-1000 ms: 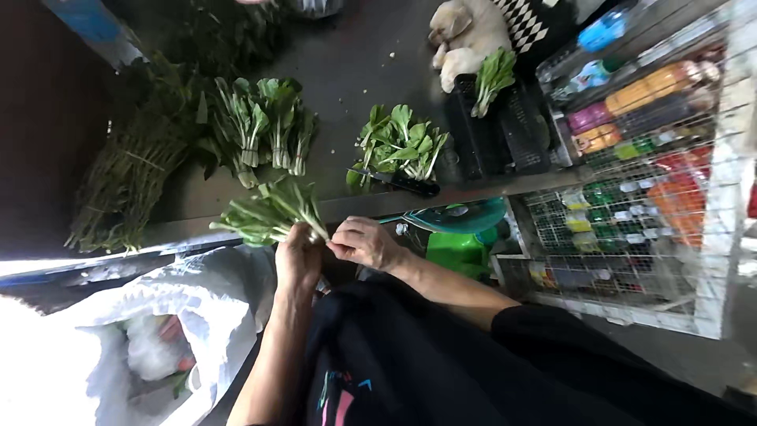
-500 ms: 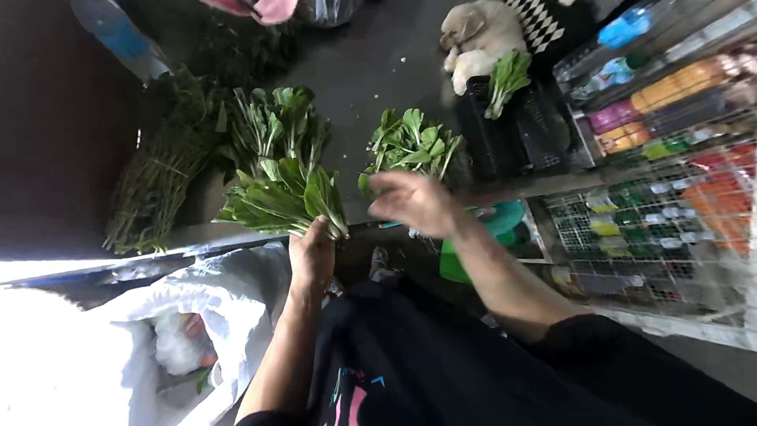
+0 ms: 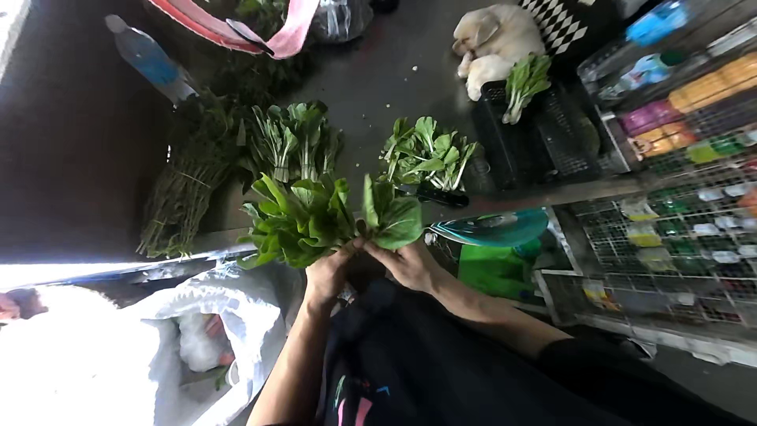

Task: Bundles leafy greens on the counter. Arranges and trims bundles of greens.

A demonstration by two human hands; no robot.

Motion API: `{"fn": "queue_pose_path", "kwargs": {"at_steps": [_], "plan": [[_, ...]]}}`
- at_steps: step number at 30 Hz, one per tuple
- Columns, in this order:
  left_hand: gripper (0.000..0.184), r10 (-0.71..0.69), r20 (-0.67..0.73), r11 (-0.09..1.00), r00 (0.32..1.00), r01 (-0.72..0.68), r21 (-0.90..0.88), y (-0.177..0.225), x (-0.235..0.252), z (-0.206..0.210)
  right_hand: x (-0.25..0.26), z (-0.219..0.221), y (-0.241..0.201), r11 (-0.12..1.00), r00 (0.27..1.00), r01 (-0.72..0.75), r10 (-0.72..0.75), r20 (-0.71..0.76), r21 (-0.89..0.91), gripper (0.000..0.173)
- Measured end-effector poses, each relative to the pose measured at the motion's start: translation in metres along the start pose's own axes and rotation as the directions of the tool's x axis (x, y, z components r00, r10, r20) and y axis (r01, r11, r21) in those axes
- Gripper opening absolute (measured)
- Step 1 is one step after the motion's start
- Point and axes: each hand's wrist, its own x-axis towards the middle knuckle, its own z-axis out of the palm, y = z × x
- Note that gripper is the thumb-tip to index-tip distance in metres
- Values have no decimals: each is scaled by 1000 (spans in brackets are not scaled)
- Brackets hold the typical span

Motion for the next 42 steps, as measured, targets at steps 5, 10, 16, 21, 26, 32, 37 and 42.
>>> {"fn": "queue_pose_path", "kwargs": {"at_steps": [5,10,16,21,26,32,37,42], "plan": [[24,-11,65,976,998,-4,219,-11,-10,-20,-8,1,-3,1000,999,15,-15,52,-3,38],[33,-43,110,980,993,20,196,-14,-17,-24,-8,-13,-6,993,991,-121,121,54,8,37],[31,31,186,999,982,-37,29,-10,-9,-17,-10,-32,12,646,915,-351,392,101,677,19],[33,-5,233,983,972,-37,178,-32,-22,-51,-10,-43,11,538,895,-321,441,64,780,17],[32,-1,221,963,975,-58,262,-19,-29,-50,-10,-34,14,612,975,-222,155,161,759,16],[27,93,309,984,946,-134,116,-22,-18,-44,-16,-37,10,845,987,-133,64,149,518,21],[34,69,217,993,974,-87,78,-27,-28,-44,-21,-41,23,937,986,-33,-27,166,348,29],[45,39,246,993,969,-65,100,-31,-34,-41,-13,-40,2,928,935,-303,246,256,215,10]]}}
